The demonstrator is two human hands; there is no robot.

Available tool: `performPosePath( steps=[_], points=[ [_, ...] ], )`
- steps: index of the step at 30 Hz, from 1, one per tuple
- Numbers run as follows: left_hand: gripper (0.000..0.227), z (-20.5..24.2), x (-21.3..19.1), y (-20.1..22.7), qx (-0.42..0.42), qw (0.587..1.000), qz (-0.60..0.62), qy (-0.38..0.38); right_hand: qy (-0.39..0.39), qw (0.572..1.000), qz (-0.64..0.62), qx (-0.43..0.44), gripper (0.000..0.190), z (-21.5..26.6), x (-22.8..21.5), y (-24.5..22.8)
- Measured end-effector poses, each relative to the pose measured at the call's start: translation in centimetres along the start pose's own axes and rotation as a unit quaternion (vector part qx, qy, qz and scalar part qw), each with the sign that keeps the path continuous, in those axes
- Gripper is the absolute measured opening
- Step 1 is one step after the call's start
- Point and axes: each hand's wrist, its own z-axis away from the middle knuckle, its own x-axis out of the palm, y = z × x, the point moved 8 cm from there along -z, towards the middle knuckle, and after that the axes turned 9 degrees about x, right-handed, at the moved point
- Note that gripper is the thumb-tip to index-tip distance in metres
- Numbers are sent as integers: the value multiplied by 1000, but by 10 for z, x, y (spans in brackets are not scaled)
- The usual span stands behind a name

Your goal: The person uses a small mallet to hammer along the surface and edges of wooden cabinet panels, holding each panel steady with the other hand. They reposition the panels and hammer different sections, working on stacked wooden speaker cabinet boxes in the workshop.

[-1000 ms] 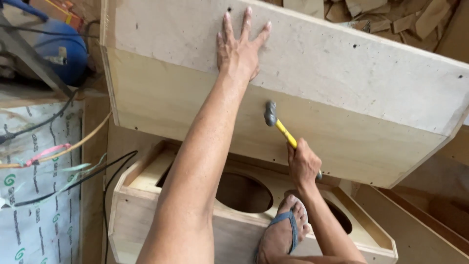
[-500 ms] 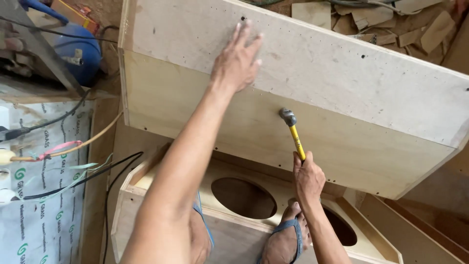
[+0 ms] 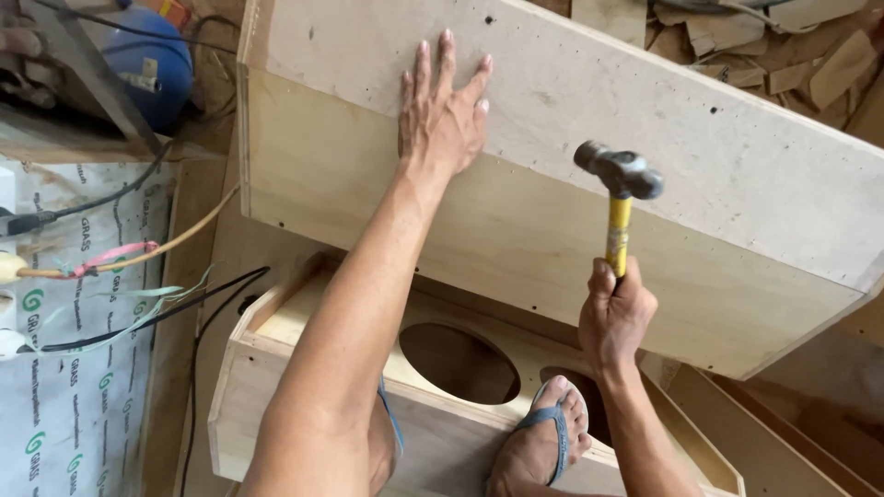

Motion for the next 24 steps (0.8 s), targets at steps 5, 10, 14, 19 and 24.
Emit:
performPosePath(
  steps=[5, 10, 14, 19, 24],
  points=[
    [51, -6, -17, -2, 11, 1000, 9, -28, 4, 949, 314, -34, 32, -36, 44, 41],
    [52, -7, -12, -5, 12, 998, 10, -68, 31, 970, 237, -30, 34, -44, 15, -4],
    [54, -5, -16, -2, 13, 998, 24, -49, 55, 992, 76, -86, 24, -9, -2, -26],
    [51, -8, -11, -2, 15, 998, 22, -61, 0, 959, 283, -29, 35, -43, 41, 53],
    [49, -14, -22, -3, 15, 998, 36, -44, 34, 987, 147, -55, 26, -19, 8, -32]
  ],
)
